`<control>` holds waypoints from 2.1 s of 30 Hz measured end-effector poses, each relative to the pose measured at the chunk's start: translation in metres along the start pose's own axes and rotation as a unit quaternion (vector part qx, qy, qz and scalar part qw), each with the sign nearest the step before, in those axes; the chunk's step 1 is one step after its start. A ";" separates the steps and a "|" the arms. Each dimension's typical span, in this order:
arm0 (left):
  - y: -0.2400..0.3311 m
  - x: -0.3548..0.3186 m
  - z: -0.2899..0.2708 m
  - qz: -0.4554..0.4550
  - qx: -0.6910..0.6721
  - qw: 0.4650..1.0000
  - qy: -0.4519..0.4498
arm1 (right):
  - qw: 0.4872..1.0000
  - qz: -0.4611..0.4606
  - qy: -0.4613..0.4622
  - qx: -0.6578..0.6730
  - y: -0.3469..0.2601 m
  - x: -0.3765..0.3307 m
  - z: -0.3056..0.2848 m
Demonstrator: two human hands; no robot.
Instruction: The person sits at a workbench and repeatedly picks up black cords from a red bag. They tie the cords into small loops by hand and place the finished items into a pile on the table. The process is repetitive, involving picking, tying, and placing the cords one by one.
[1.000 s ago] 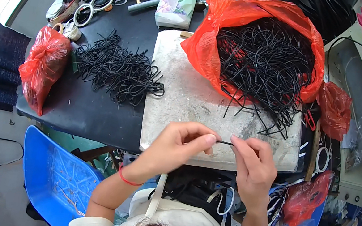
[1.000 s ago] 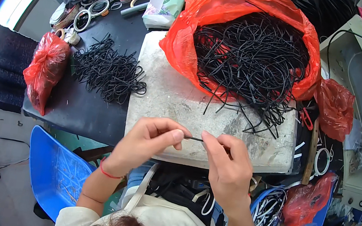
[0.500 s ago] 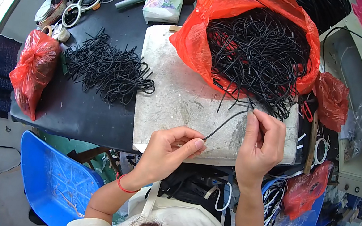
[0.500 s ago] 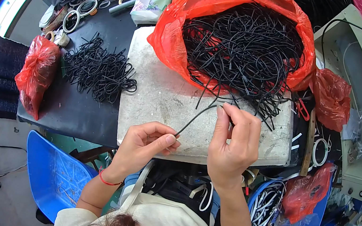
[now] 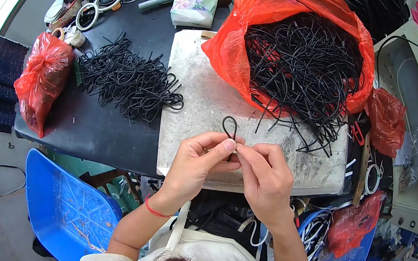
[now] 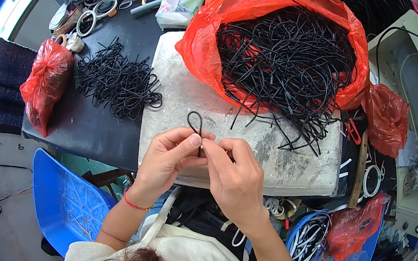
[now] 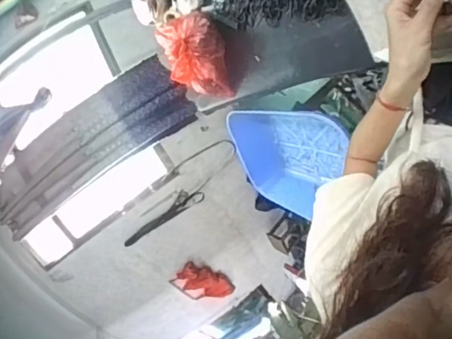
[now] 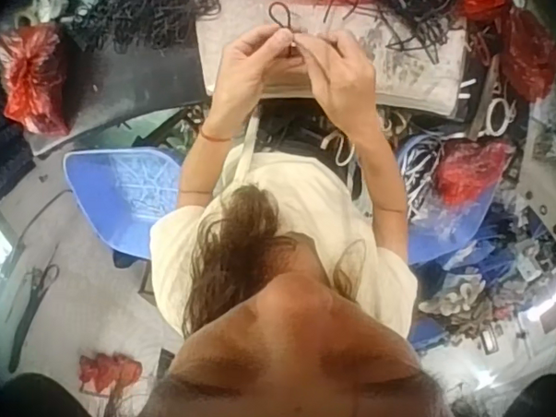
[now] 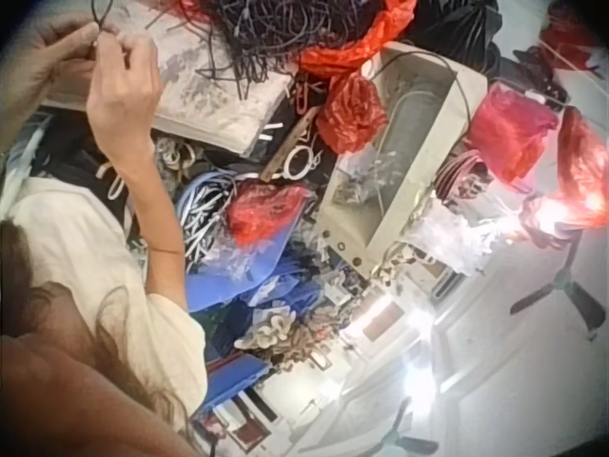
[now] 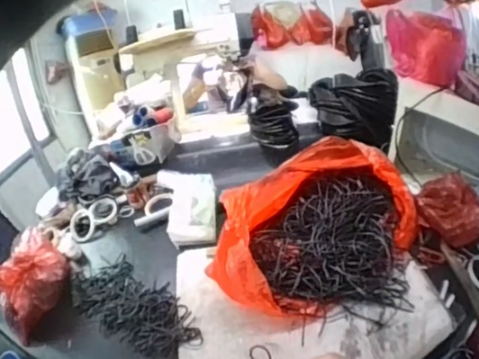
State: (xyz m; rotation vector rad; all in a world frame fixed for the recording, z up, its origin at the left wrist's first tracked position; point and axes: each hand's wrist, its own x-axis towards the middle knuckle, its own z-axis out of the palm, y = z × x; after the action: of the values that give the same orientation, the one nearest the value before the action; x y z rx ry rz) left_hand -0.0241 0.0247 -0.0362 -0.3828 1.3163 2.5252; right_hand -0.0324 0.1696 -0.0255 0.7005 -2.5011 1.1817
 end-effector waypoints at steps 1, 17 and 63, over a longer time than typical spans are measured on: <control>0.003 0.000 0.001 0.001 -0.043 0.999 0.012 | 1.000 -0.002 -0.007 0.012 0.000 0.000 -0.002; 0.007 -0.001 -0.003 -0.060 0.041 0.995 -0.073 | 0.997 -0.063 0.023 -0.041 0.006 0.003 -0.012; -0.022 -0.012 0.006 0.216 0.183 0.958 0.039 | 0.886 0.323 0.036 0.330 -0.011 -0.009 -0.001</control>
State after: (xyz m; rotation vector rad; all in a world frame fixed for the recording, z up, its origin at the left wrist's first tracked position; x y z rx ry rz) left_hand -0.0062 0.0404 -0.0456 -0.1236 2.0455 2.5219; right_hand -0.0189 0.1676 -0.0221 -0.1041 -2.3014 2.2932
